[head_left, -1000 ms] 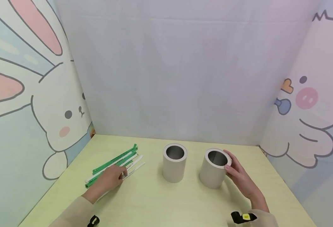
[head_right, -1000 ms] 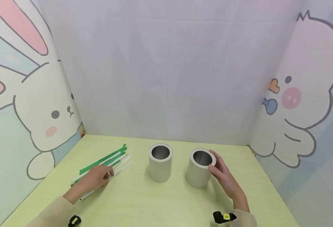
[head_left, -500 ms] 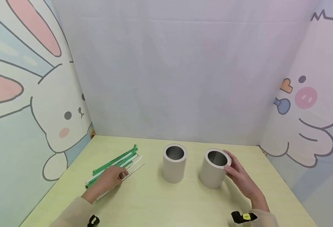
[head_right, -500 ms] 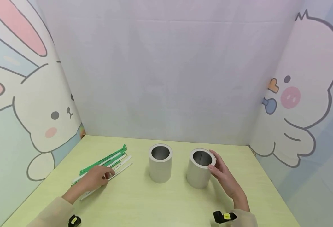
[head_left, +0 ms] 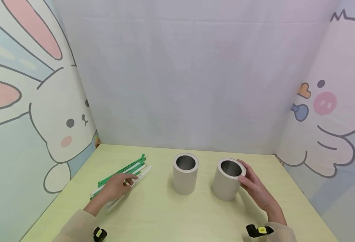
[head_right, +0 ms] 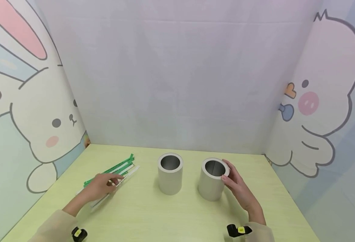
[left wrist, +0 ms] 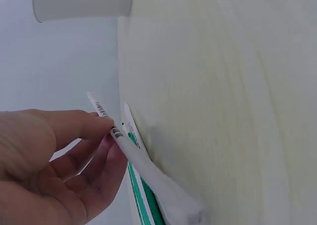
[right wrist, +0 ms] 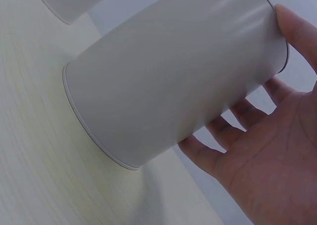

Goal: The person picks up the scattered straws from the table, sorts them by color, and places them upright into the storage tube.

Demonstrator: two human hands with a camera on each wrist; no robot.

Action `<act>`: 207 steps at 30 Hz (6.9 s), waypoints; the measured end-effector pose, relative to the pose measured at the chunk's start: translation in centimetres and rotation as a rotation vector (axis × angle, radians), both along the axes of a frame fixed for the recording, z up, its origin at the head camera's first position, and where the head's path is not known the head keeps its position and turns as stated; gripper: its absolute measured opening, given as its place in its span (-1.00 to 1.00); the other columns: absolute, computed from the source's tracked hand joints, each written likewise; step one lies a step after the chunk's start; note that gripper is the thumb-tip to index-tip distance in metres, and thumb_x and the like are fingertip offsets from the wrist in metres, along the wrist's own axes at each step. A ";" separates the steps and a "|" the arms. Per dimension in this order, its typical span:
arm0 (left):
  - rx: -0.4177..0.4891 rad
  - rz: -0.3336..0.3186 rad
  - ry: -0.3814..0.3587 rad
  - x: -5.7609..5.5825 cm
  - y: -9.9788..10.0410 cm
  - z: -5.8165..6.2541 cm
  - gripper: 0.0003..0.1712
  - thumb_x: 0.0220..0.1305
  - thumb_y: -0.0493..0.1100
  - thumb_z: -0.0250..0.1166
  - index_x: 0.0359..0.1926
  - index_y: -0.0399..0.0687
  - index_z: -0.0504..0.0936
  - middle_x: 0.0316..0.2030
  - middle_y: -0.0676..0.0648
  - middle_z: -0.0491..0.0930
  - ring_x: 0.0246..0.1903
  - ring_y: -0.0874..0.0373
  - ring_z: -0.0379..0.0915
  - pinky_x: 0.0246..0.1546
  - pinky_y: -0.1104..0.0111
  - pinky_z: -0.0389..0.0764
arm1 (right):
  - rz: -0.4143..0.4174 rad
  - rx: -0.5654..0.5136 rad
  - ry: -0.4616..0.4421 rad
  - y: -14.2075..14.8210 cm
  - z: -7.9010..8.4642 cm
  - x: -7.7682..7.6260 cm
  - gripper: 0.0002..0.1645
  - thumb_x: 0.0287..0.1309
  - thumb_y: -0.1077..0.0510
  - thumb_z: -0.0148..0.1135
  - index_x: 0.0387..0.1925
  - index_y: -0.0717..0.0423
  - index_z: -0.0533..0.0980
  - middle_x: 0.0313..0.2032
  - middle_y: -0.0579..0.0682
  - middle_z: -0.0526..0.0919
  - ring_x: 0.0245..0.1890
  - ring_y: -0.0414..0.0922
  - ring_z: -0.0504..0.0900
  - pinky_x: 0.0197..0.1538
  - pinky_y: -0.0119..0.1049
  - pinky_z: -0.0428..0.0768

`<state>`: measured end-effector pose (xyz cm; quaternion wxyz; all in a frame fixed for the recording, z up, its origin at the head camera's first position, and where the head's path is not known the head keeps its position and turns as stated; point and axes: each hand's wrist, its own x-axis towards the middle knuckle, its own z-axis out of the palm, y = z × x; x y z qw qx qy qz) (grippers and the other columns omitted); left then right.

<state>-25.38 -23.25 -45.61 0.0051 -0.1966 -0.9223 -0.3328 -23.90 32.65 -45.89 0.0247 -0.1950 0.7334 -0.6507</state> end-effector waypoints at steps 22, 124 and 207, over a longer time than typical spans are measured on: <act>0.647 0.023 0.047 0.4 10.4 5.9 -0.23 0.45 -0.38 0.34 0.56 0.22 0.39 0.05 -0.20 0.60 -0.04 -0.02 0.68 -0.10 0.32 0.79 | -0.005 -0.019 -0.011 0.0 0.1 0.0 -0.25 0.66 0.18 -0.14 0.70 0.01 -0.11 0.53 -0.04 0.17 0.42 -0.37 0.33 0.29 -0.48 0.46; 0.580 0.006 0.247 -3.9 15.6 9.7 -0.53 0.40 -0.29 0.41 0.29 0.05 0.66 0.03 -0.04 0.74 0.01 0.06 0.71 0.01 0.22 0.76 | 0.023 -0.039 -0.012 0.1 -0.8 0.1 -0.26 0.71 0.13 -0.28 0.73 -0.02 -0.22 0.56 -0.24 0.08 0.45 -0.54 0.21 0.30 -0.52 0.39; 0.221 0.164 0.127 -2.8 4.5 4.1 -0.48 0.37 -0.44 0.36 0.30 -0.07 0.61 0.00 -0.20 0.73 -0.12 -0.01 0.71 -0.30 0.36 0.67 | 0.001 0.012 -0.036 0.3 -0.7 0.0 -0.26 0.71 0.10 -0.24 0.73 -0.10 -0.18 0.62 -0.10 0.01 0.47 -0.51 0.18 0.42 -0.25 0.30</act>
